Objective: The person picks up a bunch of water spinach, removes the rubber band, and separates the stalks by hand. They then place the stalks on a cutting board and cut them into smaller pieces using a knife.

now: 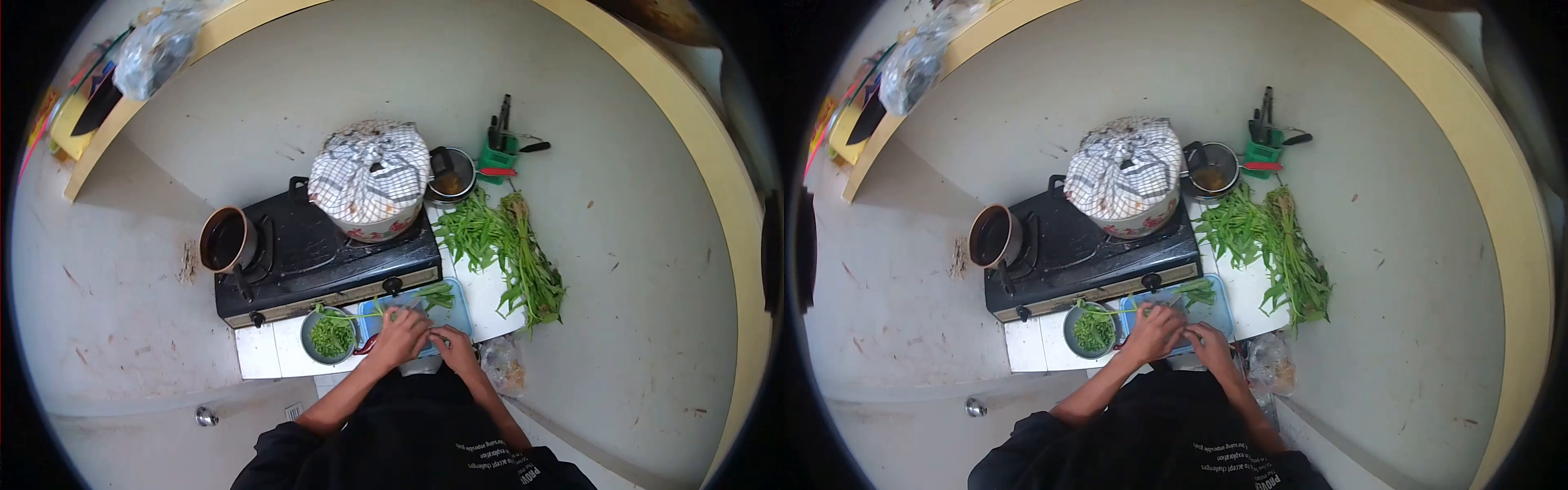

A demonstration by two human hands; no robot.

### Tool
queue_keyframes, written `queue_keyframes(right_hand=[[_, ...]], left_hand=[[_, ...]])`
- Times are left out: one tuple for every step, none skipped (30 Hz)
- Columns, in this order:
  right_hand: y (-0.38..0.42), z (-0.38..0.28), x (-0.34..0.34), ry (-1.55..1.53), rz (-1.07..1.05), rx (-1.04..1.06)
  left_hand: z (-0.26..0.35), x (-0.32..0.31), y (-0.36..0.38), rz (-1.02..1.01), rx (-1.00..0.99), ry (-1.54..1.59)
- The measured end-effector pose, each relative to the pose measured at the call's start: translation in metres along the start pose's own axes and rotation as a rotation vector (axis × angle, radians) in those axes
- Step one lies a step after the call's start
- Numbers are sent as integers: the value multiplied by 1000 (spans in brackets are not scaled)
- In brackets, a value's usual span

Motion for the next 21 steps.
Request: queue_keyframes(right_hand=[[-5, -1, -8, 3, -56, 20], [-9, -1, -16, 6, -111, 41], [-11, 1, -24, -27, -169, 42], [-15, 2, -31, -59, -225, 43], [-18, 4, -39, -92, -282, 43], [-20, 5, -46, -115, -323, 35], [-23, 7, -54, -136, -367, 26], [-27, 8, -62, -156, -412, 18], [-34, 11, -70, -134, -374, 37], [-42, 13, -78, -112, -335, 56], [-48, 16, -86, -91, -295, 76], [-55, 11, -92, -17, -272, 156], [-62, 5, -100, 56, -246, 237], [-66, -1, -107, 128, -217, 319], [-68, -2, -116, 204, -233, 355], [-69, -3, -126, 280, -246, 391], [-70, -4, -135, 355, -257, 427], [-70, -1, -143, 415, -267, 429], [-70, 1, -150, 476, -276, 431], [-69, 5, -156, 536, -284, 431], [-69, 5, -158, 531, -287, 418]], left_hand=[[-5, -7, 15, -47, 38, -25], [-12, -12, 30, -68, 119, -14], [-17, -12, 39, -88, 199, -1], [-23, -11, 47, -107, 278, 13], [-30, -10, 56, -86, 322, 14], [-35, -6, 63, -64, 368, 16], [-40, -3, 71, -41, 417, 18], [-45, 1, 79, -55, 455, 3], [-50, 9, 83, -68, 494, -12], [-55, 16, 88, -81, 532, -26], [-62, 20, 94, -96, 577, -21], [-66, 26, 99, -92, 612, -10], [-69, 31, 103, -88, 645, 1], [-72, 36, 108, -85, 677, 13], [-75, 39, 113, -82, 695, -6], [-77, 40, 119, -110, 717, -7], [-79, 41, 123, -140, 738, -7], [-80, 42, 127, -171, 758, -8], [-81, 42, 131, -149, 756, 4], [-82, 40, 136, -128, 754, 16], [-81, 39, 138, -108, 751, 29]])
Point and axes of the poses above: each hand's wrist, its own y-axis away from the middle knuckle, its own x-axis out of the back of the hand, z = x × y, the point moved 3 cm from there along -y, towards the middle knuckle, and after that the axes turned 11 degrees about z, right-handed, at the moved point
